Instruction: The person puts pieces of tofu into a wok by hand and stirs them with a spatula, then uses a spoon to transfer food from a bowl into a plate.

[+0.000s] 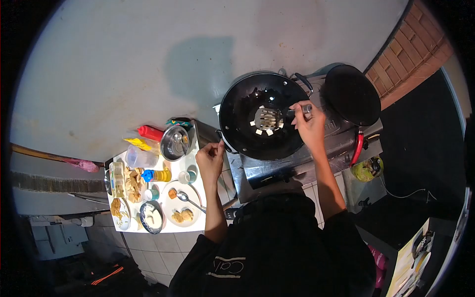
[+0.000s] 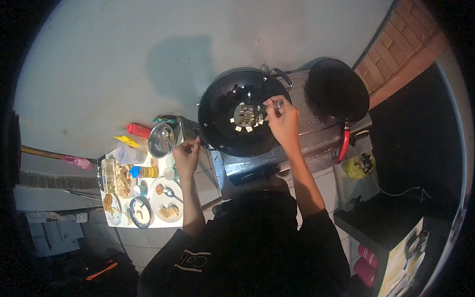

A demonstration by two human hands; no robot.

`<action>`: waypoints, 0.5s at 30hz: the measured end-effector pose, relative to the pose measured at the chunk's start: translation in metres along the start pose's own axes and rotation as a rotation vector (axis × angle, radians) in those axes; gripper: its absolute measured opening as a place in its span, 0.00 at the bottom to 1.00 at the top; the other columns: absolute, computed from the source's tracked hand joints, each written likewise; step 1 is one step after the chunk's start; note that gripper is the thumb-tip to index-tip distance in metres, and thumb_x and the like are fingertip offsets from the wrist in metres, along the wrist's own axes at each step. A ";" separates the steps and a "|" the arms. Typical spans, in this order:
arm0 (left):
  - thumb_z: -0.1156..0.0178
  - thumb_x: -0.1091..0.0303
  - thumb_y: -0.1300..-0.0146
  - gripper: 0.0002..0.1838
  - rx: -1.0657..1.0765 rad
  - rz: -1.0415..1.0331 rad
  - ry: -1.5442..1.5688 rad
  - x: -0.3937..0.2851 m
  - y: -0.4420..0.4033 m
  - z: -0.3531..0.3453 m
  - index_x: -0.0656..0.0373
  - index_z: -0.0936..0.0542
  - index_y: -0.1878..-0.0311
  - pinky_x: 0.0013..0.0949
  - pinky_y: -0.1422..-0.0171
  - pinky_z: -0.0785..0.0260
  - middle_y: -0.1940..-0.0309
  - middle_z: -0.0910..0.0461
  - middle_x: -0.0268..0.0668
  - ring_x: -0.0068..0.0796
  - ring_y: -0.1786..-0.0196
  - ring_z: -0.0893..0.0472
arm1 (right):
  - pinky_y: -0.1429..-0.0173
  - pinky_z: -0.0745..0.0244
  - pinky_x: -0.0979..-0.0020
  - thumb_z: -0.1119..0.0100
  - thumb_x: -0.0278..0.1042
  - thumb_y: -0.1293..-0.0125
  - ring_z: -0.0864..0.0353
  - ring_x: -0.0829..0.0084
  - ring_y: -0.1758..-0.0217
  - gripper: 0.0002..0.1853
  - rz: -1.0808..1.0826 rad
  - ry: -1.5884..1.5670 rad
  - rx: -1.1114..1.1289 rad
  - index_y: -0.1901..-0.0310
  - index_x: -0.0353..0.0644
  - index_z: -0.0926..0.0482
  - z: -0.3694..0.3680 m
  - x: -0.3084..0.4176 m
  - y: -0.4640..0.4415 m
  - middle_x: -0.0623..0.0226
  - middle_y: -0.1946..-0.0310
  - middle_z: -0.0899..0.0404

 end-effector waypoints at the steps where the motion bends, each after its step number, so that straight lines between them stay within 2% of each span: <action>1: 0.33 0.61 0.38 0.16 -0.001 -0.029 -0.022 0.000 -0.001 0.000 0.68 0.16 0.70 0.29 0.75 0.40 0.86 0.27 0.34 0.19 0.81 0.32 | 0.78 0.32 0.80 0.45 0.28 0.28 0.25 0.85 0.81 0.08 -0.016 -0.036 -0.004 0.64 0.32 0.21 -0.003 -0.007 0.001 0.69 0.76 0.19; 4: 0.33 0.63 0.38 0.15 0.000 -0.043 -0.031 -0.002 0.000 -0.002 0.68 0.16 0.69 0.27 0.76 0.41 0.87 0.28 0.33 0.18 0.82 0.32 | 0.73 0.28 0.76 0.43 0.25 0.32 0.19 0.80 0.78 0.06 -0.067 -0.041 0.024 0.65 0.32 0.22 -0.013 -0.018 -0.002 0.65 0.74 0.17; 6: 0.33 0.63 0.38 0.15 -0.004 -0.028 -0.024 0.001 -0.001 -0.001 0.68 0.16 0.70 0.28 0.76 0.41 0.87 0.28 0.33 0.19 0.83 0.32 | 0.73 0.28 0.76 0.43 0.25 0.32 0.19 0.80 0.78 0.06 -0.061 -0.025 0.027 0.65 0.32 0.22 -0.015 -0.015 -0.005 0.65 0.74 0.17; 8: 0.33 0.63 0.38 0.15 -0.024 -0.101 -0.026 -0.002 -0.001 0.000 0.68 0.16 0.70 0.29 0.76 0.40 0.87 0.28 0.34 0.20 0.83 0.32 | 0.73 0.28 0.76 0.43 0.26 0.32 0.19 0.79 0.78 0.06 -0.057 -0.013 0.035 0.65 0.32 0.22 -0.016 -0.007 -0.008 0.65 0.74 0.17; 13: 0.33 0.59 0.37 0.17 0.003 -0.042 -0.050 0.003 0.000 -0.002 0.67 0.16 0.71 0.31 0.73 0.38 0.86 0.25 0.36 0.21 0.80 0.31 | 0.73 0.27 0.76 0.44 0.25 0.32 0.19 0.79 0.77 0.05 -0.023 0.082 -0.008 0.65 0.32 0.22 0.009 0.010 -0.015 0.65 0.76 0.18; 14: 0.33 0.61 0.38 0.16 -0.007 -0.047 -0.033 0.004 0.000 -0.002 0.67 0.16 0.71 0.30 0.74 0.39 0.86 0.27 0.35 0.21 0.82 0.32 | 0.78 0.32 0.80 0.45 0.28 0.29 0.24 0.84 0.80 0.08 0.053 0.082 -0.031 0.64 0.33 0.21 0.012 0.017 -0.015 0.70 0.79 0.22; 15: 0.33 0.63 0.39 0.15 -0.017 -0.054 -0.016 0.003 -0.001 -0.002 0.68 0.16 0.70 0.29 0.75 0.39 0.87 0.28 0.35 0.21 0.83 0.32 | 0.78 0.32 0.80 0.45 0.28 0.29 0.24 0.84 0.80 0.08 0.054 0.083 -0.031 0.64 0.33 0.21 0.016 0.018 -0.014 0.70 0.79 0.22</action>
Point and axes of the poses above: each hand's wrist, its own y-axis away from the middle knuckle, its own z-axis out of the back of the hand, x = y × z, the point moved 10 cm from there along -y, towards the middle knuckle
